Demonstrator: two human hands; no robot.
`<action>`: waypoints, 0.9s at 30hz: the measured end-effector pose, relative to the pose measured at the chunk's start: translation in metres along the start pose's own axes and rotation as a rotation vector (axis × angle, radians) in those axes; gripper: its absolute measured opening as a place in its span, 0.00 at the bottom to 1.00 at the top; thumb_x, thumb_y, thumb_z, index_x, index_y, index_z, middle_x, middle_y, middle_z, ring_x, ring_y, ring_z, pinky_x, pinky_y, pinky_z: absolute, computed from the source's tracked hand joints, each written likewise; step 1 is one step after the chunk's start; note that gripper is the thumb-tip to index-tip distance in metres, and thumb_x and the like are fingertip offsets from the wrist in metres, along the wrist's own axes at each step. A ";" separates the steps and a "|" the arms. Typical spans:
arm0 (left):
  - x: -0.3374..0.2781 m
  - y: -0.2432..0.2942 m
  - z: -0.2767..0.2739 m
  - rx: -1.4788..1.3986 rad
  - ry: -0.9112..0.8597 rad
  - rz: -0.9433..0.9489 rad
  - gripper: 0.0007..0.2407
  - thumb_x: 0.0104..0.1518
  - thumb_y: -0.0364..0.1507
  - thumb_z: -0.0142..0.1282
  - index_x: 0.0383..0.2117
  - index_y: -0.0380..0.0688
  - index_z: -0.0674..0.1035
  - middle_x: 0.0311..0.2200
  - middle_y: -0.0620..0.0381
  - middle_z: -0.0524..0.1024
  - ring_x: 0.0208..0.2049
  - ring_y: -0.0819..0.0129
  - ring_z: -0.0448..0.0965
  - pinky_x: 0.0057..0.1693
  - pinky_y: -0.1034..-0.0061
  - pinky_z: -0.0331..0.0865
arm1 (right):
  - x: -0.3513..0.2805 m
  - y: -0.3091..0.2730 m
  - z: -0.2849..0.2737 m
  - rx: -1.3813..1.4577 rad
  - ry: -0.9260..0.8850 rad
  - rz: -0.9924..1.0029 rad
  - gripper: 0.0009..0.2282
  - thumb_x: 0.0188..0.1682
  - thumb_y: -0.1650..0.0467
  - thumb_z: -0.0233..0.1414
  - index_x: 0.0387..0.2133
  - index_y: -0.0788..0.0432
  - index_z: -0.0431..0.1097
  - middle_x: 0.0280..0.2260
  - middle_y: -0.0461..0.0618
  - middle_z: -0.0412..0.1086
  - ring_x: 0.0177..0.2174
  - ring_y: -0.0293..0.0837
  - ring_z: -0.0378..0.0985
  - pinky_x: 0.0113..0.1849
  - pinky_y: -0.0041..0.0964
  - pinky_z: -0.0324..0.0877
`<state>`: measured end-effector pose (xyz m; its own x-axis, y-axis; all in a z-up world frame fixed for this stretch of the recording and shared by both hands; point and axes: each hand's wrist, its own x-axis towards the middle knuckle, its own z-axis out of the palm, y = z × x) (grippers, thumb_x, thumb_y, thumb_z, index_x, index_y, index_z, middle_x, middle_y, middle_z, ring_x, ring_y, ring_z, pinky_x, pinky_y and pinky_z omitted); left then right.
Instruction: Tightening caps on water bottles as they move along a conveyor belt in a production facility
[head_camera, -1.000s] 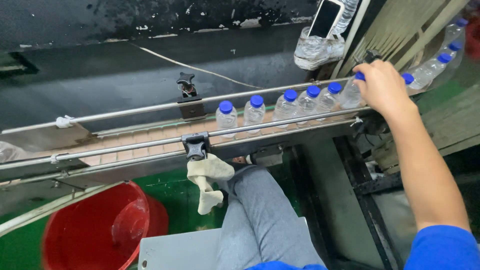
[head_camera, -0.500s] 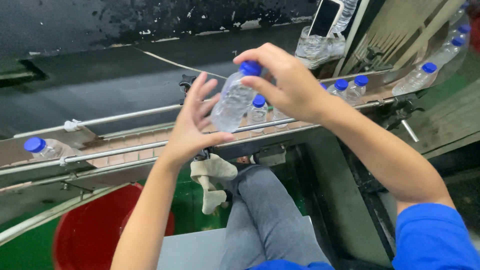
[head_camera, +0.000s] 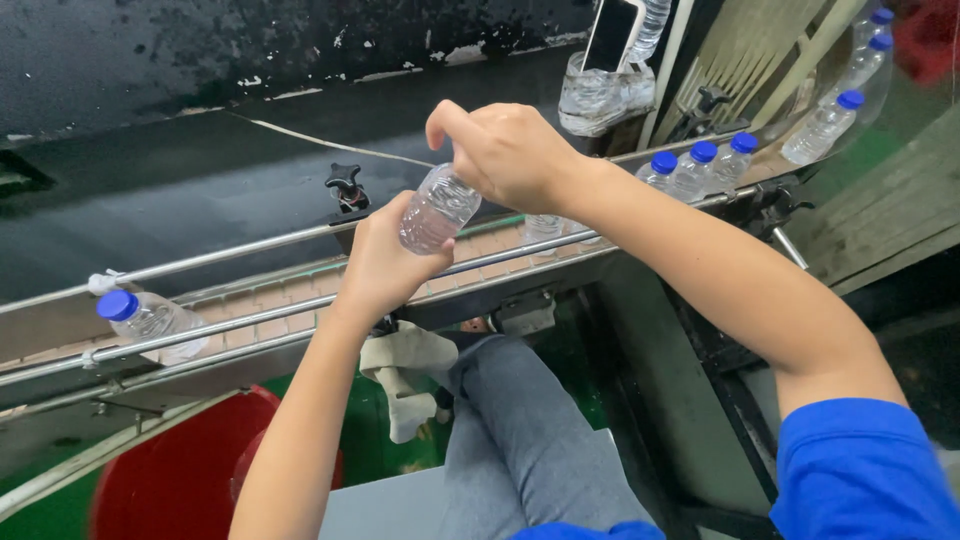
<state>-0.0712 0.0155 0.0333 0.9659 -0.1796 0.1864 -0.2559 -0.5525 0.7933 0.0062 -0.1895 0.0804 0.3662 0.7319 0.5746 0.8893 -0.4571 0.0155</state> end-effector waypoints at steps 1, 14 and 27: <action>0.004 -0.006 0.004 0.108 0.078 0.066 0.12 0.44 0.30 0.62 0.35 0.46 0.77 0.29 0.59 0.78 0.28 0.63 0.75 0.35 0.70 0.65 | -0.001 0.001 0.001 0.073 -0.055 0.127 0.07 0.53 0.74 0.40 0.42 0.58 0.62 0.18 0.50 0.63 0.17 0.51 0.63 0.24 0.48 0.58; 0.021 -0.043 -0.008 0.694 0.290 0.336 0.38 0.44 0.56 0.71 0.56 0.42 0.73 0.49 0.52 0.73 0.48 0.53 0.72 0.46 0.58 0.70 | -0.024 0.018 0.047 -0.036 -0.196 0.478 0.06 0.57 0.71 0.39 0.44 0.56 0.57 0.16 0.58 0.67 0.18 0.71 0.65 0.23 0.62 0.56; -0.020 -0.110 -0.101 0.742 -0.013 -0.342 0.15 0.53 0.36 0.65 0.45 0.47 0.83 0.41 0.43 0.79 0.44 0.42 0.83 0.47 0.47 0.77 | -0.107 0.000 0.083 -0.562 -0.076 0.006 0.12 0.56 0.60 0.49 0.47 0.48 0.70 0.36 0.43 0.66 0.38 0.43 0.72 0.43 0.36 0.65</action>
<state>-0.0581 0.1626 0.0009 0.9960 0.0893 -0.0071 0.0887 -0.9727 0.2144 -0.0098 -0.2260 -0.0493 0.4077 0.7533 0.5160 0.6120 -0.6448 0.4578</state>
